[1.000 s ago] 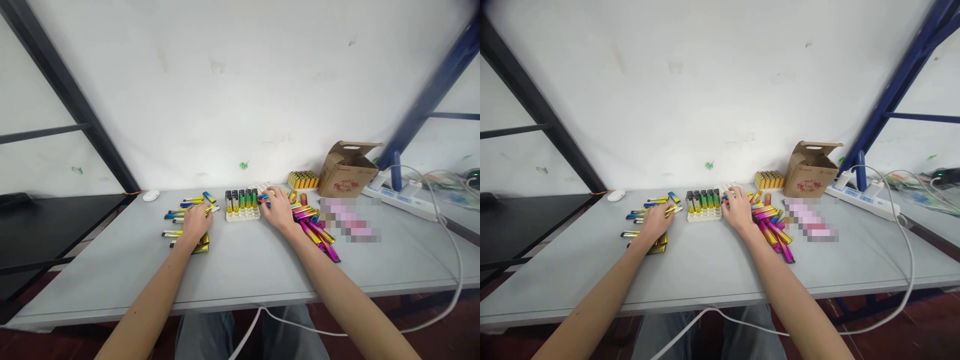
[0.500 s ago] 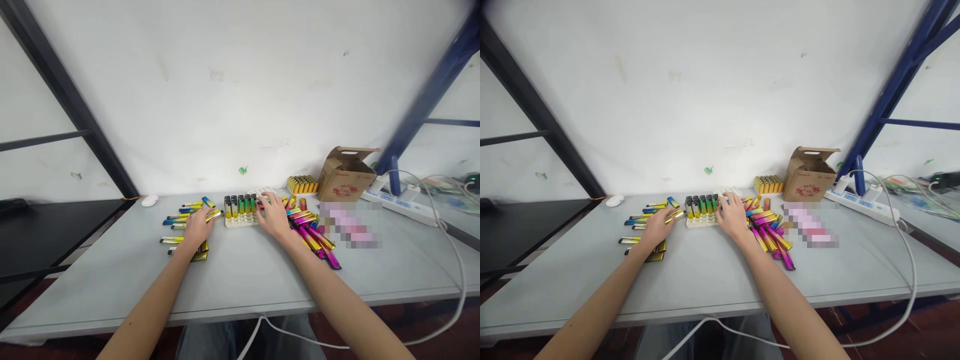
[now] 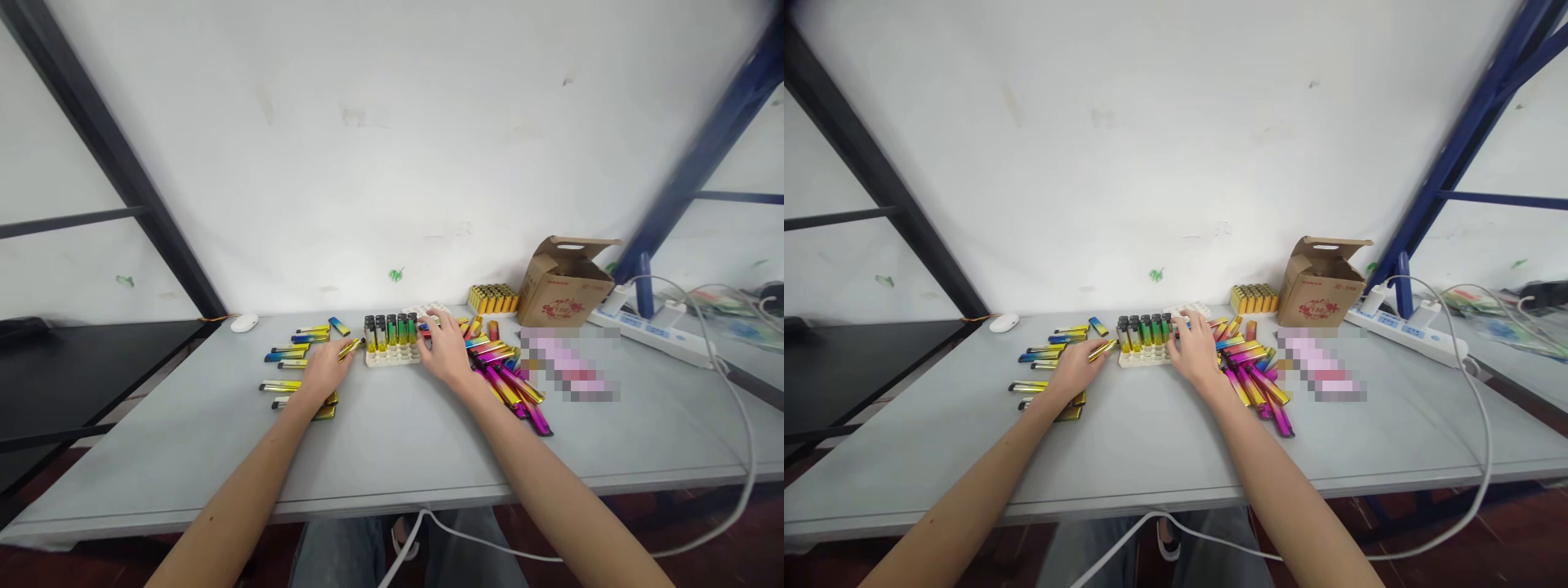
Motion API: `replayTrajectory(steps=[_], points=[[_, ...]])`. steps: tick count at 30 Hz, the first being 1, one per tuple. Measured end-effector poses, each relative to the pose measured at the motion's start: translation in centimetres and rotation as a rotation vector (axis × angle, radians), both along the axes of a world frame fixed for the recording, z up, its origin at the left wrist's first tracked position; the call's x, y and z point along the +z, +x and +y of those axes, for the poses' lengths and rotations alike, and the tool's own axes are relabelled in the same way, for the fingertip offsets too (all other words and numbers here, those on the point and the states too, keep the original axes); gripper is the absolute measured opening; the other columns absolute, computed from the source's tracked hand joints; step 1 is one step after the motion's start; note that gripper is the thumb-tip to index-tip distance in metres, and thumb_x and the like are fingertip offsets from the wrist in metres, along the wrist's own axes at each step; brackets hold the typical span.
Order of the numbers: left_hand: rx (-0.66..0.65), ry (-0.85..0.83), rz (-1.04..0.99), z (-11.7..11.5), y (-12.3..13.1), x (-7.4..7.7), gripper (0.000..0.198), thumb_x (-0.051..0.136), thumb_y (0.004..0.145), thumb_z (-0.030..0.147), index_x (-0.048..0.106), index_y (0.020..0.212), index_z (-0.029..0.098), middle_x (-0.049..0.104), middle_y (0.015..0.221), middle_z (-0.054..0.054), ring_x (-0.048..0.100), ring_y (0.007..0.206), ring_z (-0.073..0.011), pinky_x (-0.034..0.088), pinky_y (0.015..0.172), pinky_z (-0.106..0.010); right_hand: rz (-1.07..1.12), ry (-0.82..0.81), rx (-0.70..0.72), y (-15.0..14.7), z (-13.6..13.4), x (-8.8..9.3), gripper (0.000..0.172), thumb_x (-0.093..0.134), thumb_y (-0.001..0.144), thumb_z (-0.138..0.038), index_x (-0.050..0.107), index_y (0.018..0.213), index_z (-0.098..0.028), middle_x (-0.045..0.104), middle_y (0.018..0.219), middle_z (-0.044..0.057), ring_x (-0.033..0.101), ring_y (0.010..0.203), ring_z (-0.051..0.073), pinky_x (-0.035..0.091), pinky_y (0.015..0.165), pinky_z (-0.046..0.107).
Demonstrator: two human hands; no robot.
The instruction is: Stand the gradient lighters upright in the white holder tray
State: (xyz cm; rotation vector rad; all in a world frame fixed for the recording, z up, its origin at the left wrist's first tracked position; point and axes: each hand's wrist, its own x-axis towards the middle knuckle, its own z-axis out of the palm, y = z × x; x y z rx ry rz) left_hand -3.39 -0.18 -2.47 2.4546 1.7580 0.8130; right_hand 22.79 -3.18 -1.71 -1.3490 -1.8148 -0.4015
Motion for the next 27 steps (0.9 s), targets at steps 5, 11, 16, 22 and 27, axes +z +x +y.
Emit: replayTrajectory(steps=[5,11,16,22,27], points=[[-0.019,0.038,0.060,0.0,0.1,0.1,0.029,0.048,0.090,0.024,0.072,0.105,0.021,0.068,0.117,-0.010,0.062,0.108,-0.0277,0.049,0.094,-0.041,0.020,-0.015,0.006,0.0,-0.1,-0.1,0.028,0.051,0.086,-0.020,0.062,0.111,-0.015,0.058,0.121,0.016,0.052,0.114,0.030,0.044,0.098,0.045],[0.041,0.041,0.079,0.1,0.0,0.0,0.017,0.062,0.083,0.031,0.070,0.090,0.019,0.064,0.119,-0.011,0.056,0.115,-0.0331,0.045,0.097,-0.045,0.038,-0.019,0.008,-0.2,0.0,-0.2,0.029,0.051,0.085,-0.020,0.062,0.112,-0.014,0.058,0.121,0.016,0.054,0.113,0.031,0.045,0.098,0.046],[0.071,0.084,-0.036,-0.2,0.1,0.8,0.012,0.061,0.083,0.030,0.062,0.091,0.020,0.068,0.105,-0.009,0.059,0.107,-0.0308,0.046,0.092,-0.043,0.094,0.029,0.039,-0.4,0.1,-0.1,0.030,0.051,0.085,-0.020,0.061,0.113,-0.015,0.058,0.122,0.017,0.053,0.116,0.031,0.045,0.099,0.047],[0.143,0.360,-0.388,-1.4,0.7,2.4,0.026,0.053,0.091,0.044,0.057,0.096,0.019,0.069,0.091,-0.007,0.065,0.087,-0.0238,0.048,0.080,-0.036,0.217,0.120,0.227,-1.8,-1.5,1.3,0.023,0.048,0.089,-0.021,0.061,0.108,-0.020,0.064,0.111,0.011,0.058,0.108,0.025,0.046,0.096,0.041],[-0.160,0.599,-0.329,-3.2,3.1,2.1,0.021,0.057,0.091,0.040,0.057,0.082,0.020,0.062,0.069,0.001,0.060,0.064,-0.0149,0.046,0.066,-0.026,0.284,-0.091,0.550,-3.7,-3.2,1.6,0.024,0.051,0.092,-0.033,0.058,0.112,-0.020,0.065,0.100,0.008,0.061,0.088,0.019,0.049,0.079,0.033]])
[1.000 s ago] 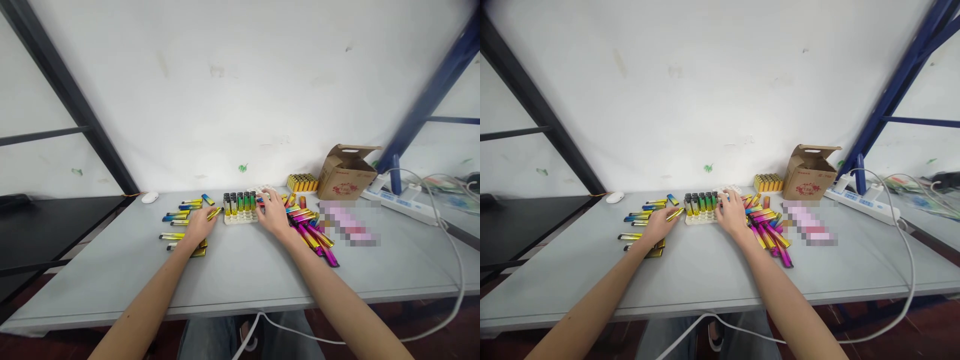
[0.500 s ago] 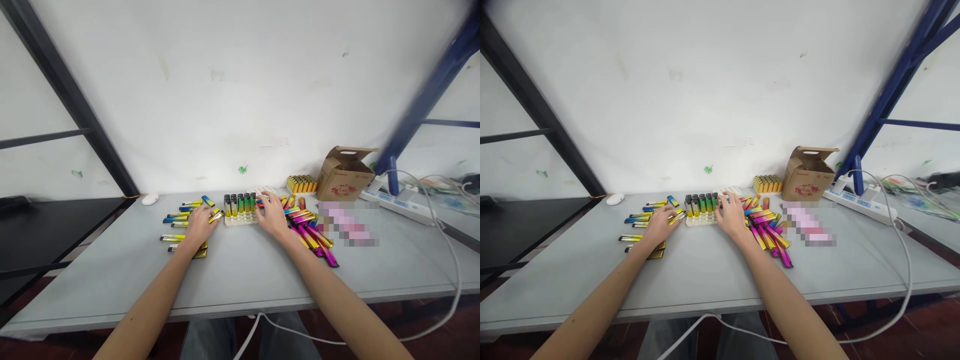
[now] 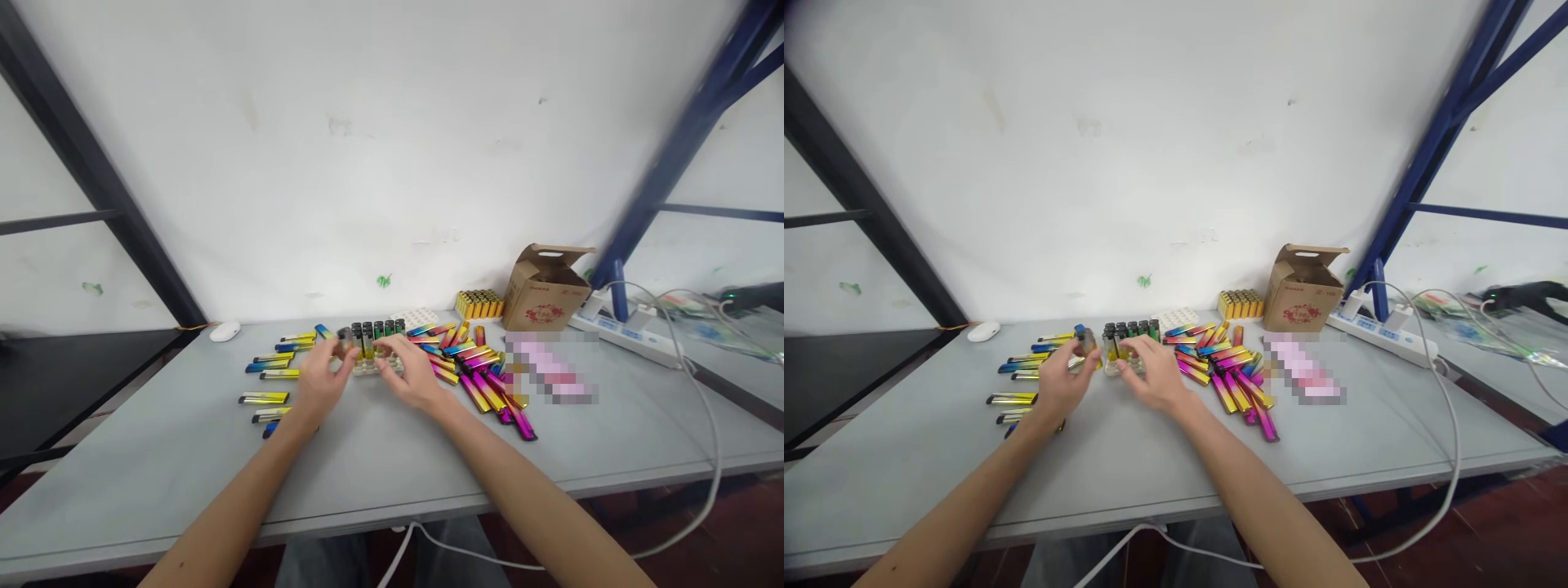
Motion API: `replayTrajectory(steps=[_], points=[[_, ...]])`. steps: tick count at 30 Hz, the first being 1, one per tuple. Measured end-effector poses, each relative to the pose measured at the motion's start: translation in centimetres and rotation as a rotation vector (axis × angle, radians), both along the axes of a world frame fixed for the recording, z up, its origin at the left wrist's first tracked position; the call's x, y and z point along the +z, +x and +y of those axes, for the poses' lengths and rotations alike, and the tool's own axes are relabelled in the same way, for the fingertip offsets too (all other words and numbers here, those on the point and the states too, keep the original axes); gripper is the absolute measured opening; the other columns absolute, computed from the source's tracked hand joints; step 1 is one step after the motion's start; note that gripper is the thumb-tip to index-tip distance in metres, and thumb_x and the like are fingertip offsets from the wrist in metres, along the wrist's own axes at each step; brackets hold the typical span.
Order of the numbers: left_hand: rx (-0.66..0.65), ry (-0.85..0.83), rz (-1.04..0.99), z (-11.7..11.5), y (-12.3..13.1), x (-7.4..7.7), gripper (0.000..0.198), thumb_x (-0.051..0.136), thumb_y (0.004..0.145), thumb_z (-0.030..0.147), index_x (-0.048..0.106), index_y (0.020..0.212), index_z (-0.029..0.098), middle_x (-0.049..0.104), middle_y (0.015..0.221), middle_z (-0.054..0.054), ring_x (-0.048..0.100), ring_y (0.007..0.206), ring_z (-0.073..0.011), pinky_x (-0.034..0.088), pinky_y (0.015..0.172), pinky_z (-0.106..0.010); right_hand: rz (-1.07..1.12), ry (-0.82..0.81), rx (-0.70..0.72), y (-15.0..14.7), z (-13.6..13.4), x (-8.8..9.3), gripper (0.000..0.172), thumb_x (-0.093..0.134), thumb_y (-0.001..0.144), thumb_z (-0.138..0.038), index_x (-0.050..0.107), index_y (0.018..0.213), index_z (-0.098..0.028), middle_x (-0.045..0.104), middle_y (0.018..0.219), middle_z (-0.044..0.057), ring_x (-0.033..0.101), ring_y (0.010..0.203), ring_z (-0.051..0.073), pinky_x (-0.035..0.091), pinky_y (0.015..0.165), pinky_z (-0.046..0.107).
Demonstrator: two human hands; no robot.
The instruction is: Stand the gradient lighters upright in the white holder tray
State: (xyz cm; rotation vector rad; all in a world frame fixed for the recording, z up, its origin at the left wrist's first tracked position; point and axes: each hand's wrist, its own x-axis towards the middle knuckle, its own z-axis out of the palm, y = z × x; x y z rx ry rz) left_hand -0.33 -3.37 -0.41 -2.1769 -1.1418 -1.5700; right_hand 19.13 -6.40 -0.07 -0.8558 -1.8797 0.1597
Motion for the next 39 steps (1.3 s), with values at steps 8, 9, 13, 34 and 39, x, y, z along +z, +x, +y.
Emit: replayTrajectory(steps=[8,9,13,34,39], points=[[-0.064,0.233,0.188,-0.8,1.8,-1.2,0.014,0.062,0.089,0.025,0.057,0.076,0.022,0.054,0.055,0.004,0.053,0.054,-0.0121,0.042,0.060,-0.025,0.239,-0.223,0.043,-2.0,-0.2,0.2,0.032,0.059,0.087,-0.042,0.052,0.065,-0.020,0.052,0.069,0.000,0.049,0.064,0.014,0.041,0.058,0.026],[-0.059,0.228,0.183,-0.9,1.8,-1.1,0.015,0.063,0.088,0.025,0.057,0.075,0.022,0.052,0.055,0.005,0.052,0.054,-0.0120,0.042,0.059,-0.025,0.248,-0.238,0.045,-2.1,-0.2,0.3,0.032,0.059,0.086,-0.042,0.052,0.063,-0.020,0.051,0.068,0.000,0.049,0.064,0.014,0.040,0.058,0.026],[-0.066,0.142,0.145,-0.9,1.5,-0.6,0.011,0.067,0.085,0.031,0.061,0.087,0.021,0.060,0.068,0.001,0.058,0.065,-0.0138,0.046,0.064,-0.025,0.391,-0.286,0.021,-1.7,0.2,0.4,0.028,0.049,0.092,-0.042,0.059,0.078,-0.020,0.059,0.077,0.002,0.055,0.073,0.016,0.044,0.067,0.028],[-0.055,-0.247,0.003,0.6,-0.7,-0.2,0.030,0.035,0.099,0.032,0.061,0.091,0.020,0.063,0.093,-0.006,0.059,0.090,-0.0191,0.046,0.081,-0.031,1.178,-1.122,0.552,1.8,2.0,1.3,0.029,0.035,0.086,-0.045,0.033,0.068,-0.023,0.028,0.057,-0.006,0.028,0.045,0.010,0.024,0.042,0.021],[-0.039,-0.282,0.023,0.8,-0.8,-0.5,0.031,0.035,0.099,0.032,0.062,0.091,0.020,0.062,0.092,-0.005,0.058,0.089,-0.0191,0.045,0.081,-0.030,1.177,-1.099,0.527,1.9,1.9,1.4,0.022,0.034,0.083,-0.039,0.031,0.068,-0.023,0.026,0.058,-0.006,0.027,0.046,0.010,0.022,0.042,0.021]])
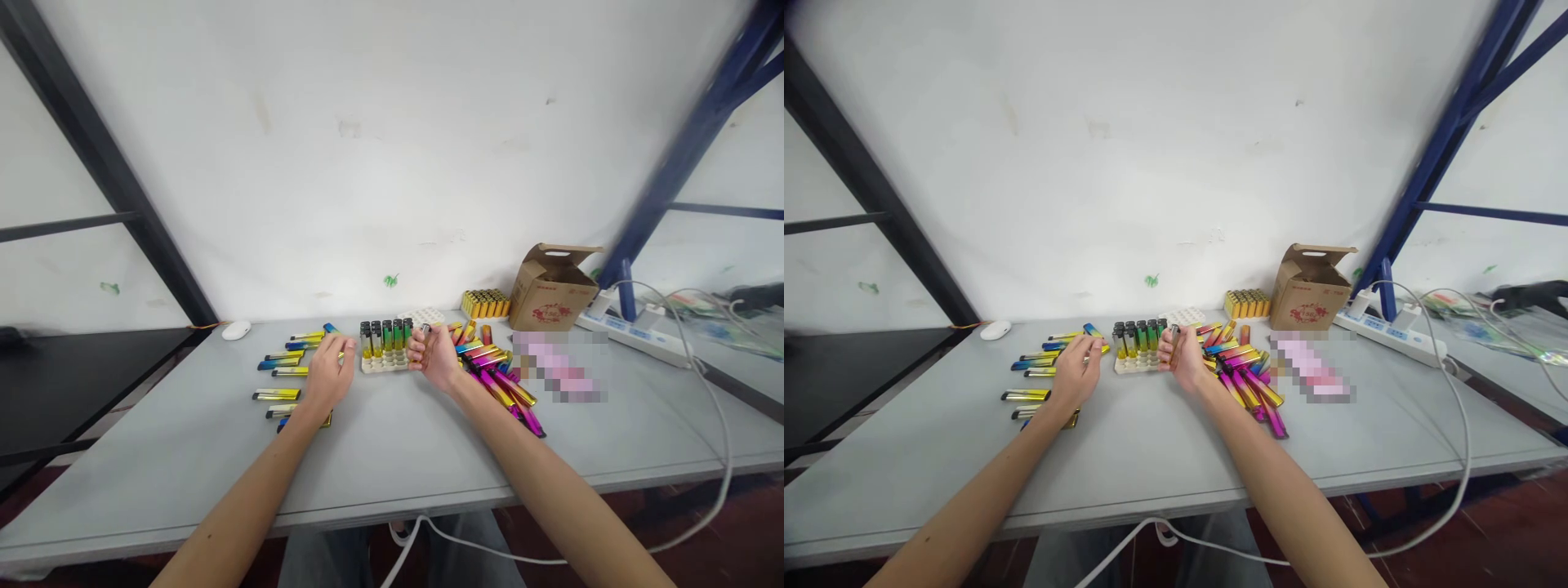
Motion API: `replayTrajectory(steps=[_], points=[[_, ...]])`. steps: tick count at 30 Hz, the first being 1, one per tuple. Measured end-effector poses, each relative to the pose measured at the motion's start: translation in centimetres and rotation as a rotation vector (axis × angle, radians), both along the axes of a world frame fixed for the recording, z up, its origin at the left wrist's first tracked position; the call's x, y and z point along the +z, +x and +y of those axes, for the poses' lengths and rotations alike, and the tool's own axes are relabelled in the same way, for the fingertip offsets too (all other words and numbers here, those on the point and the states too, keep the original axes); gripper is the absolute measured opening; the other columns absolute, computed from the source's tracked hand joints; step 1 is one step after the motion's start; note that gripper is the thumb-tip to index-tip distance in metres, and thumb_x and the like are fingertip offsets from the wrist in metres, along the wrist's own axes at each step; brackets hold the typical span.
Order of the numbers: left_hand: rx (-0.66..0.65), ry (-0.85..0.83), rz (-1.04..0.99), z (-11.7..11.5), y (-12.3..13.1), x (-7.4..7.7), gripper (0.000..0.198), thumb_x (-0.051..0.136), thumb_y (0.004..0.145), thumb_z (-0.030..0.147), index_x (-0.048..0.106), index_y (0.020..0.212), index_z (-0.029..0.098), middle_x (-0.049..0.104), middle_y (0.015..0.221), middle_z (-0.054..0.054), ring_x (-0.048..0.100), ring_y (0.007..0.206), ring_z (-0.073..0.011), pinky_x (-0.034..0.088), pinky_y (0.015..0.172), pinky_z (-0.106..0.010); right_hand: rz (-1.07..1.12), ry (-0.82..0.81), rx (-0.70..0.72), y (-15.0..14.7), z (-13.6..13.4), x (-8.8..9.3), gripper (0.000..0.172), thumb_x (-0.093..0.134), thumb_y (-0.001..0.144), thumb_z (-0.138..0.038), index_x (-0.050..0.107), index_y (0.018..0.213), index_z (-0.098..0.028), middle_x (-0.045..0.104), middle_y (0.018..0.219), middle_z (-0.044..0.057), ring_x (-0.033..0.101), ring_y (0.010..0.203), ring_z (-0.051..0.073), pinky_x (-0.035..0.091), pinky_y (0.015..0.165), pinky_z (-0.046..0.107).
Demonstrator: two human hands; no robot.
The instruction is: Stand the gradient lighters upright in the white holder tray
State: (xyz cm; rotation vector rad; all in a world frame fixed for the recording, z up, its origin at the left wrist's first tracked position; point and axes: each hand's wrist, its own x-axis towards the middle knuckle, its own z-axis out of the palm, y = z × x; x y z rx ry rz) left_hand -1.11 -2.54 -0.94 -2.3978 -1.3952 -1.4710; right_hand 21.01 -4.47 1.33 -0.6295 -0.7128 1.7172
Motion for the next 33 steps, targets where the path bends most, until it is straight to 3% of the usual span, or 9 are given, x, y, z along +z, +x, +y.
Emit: replayTrajectory(steps=[8,15,18,25,33], points=[[0.042,-0.002,0.041,0.4,-0.1,-0.3,0.029,0.037,0.098,0.031,0.063,0.092,0.020,0.063,0.093,-0.006,0.059,0.091,-0.0205,0.046,0.083,-0.032,-0.004,0.017,-0.028,0.3,0.0,0.4,0.020,0.035,0.083,-0.038,0.033,0.070,-0.023,0.027,0.059,-0.006,0.027,0.046,0.010,0.022,0.042,0.021],[0.307,-0.108,0.322,1.4,-0.6,-1.8,0.030,0.049,0.089,0.035,0.066,0.105,0.016,0.062,0.109,-0.014,0.053,0.108,-0.0320,0.043,0.092,-0.044,-0.026,0.048,0.008,0.3,-0.1,0.1,0.030,0.034,0.086,-0.047,0.042,0.072,-0.022,0.032,0.058,-0.005,0.030,0.047,0.010,0.022,0.044,0.020],[0.359,-0.161,0.415,1.4,-0.9,-2.2,0.031,0.049,0.088,0.036,0.067,0.105,0.018,0.060,0.118,-0.016,0.049,0.117,-0.0349,0.041,0.095,-0.048,-0.021,0.058,0.028,0.3,-0.1,0.1,0.033,0.033,0.085,-0.050,0.042,0.072,-0.022,0.036,0.058,-0.004,0.033,0.048,0.011,0.024,0.045,0.021],[0.353,-0.242,0.487,1.0,-1.1,-1.8,0.029,0.047,0.088,0.022,0.067,0.109,0.020,0.067,0.112,-0.015,0.052,0.119,-0.0357,0.036,0.099,-0.051,-0.071,0.034,0.045,-0.2,-0.2,0.1,0.027,0.030,0.084,-0.042,0.034,0.066,-0.022,0.029,0.058,-0.005,0.027,0.046,0.010,0.023,0.043,0.021],[0.351,-0.267,0.474,0.9,-1.0,-1.7,0.034,0.045,0.090,0.023,0.065,0.117,0.021,0.067,0.112,-0.015,0.056,0.110,-0.0361,0.039,0.094,-0.051,-0.091,0.045,-0.002,0.0,0.0,0.0,0.029,0.035,0.086,-0.045,0.036,0.068,-0.022,0.026,0.059,-0.006,0.024,0.046,0.009,0.018,0.042,0.020]])
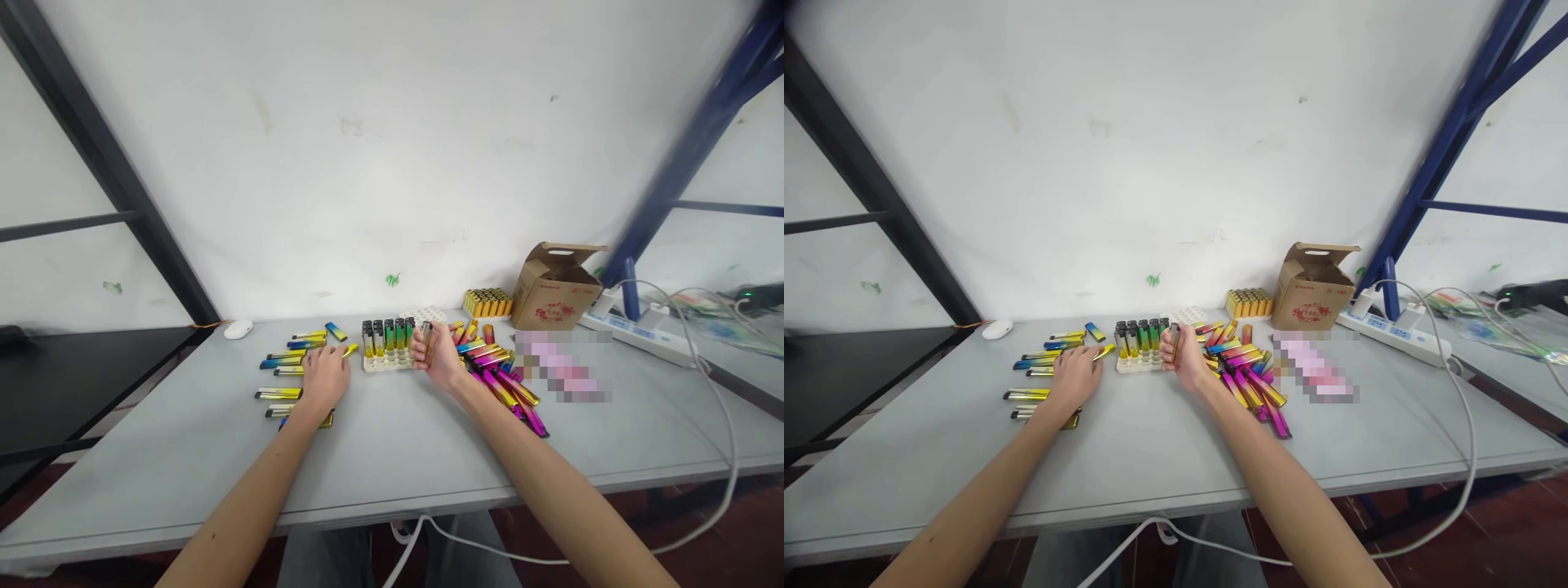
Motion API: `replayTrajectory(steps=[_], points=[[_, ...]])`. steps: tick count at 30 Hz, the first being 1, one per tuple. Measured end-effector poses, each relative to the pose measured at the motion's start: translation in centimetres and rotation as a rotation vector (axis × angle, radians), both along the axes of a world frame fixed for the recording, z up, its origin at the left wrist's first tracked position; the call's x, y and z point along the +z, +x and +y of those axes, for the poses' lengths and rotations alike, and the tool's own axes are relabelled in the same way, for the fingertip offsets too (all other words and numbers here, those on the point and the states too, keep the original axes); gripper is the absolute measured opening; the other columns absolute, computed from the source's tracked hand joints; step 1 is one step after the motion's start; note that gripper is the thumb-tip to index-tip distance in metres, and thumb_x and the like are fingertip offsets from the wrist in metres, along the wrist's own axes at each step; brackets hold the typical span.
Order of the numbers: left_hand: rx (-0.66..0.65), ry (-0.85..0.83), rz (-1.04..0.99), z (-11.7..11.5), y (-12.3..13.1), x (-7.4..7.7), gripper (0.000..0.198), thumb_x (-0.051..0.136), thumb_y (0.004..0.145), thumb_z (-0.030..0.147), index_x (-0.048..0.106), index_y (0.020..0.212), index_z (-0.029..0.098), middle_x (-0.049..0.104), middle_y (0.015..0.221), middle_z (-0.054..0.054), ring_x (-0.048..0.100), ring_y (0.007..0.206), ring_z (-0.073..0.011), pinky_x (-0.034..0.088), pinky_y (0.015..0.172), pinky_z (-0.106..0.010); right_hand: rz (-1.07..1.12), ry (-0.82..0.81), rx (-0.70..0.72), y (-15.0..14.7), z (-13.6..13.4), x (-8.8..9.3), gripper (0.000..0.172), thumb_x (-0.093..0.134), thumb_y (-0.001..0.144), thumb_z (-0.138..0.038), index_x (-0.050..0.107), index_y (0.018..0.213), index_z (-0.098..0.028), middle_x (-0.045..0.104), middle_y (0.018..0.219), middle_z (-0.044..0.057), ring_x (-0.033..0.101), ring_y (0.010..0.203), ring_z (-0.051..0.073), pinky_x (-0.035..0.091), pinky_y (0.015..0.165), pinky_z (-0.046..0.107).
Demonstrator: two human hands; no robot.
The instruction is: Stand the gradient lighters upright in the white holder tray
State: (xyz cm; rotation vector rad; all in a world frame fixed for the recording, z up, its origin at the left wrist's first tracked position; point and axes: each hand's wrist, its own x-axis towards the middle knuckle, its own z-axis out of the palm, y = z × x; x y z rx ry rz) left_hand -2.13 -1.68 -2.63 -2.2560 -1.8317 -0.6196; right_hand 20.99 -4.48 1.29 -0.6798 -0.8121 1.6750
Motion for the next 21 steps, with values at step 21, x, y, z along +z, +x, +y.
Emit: replayTrajectory(steps=[21], points=[[-0.012,-0.020,-0.028,0.19,-0.13,-0.04,0.034,0.045,0.089,0.018,0.066,0.115,0.021,0.068,0.110,-0.016,0.057,0.110,-0.0367,0.039,0.094,-0.053,-0.076,-0.039,-0.030,-0.42,0.12,0.28,0.020,0.029,0.084,-0.034,0.037,0.070,-0.022,0.023,0.061,-0.007,0.022,0.046,0.009,0.016,0.041,0.020]])
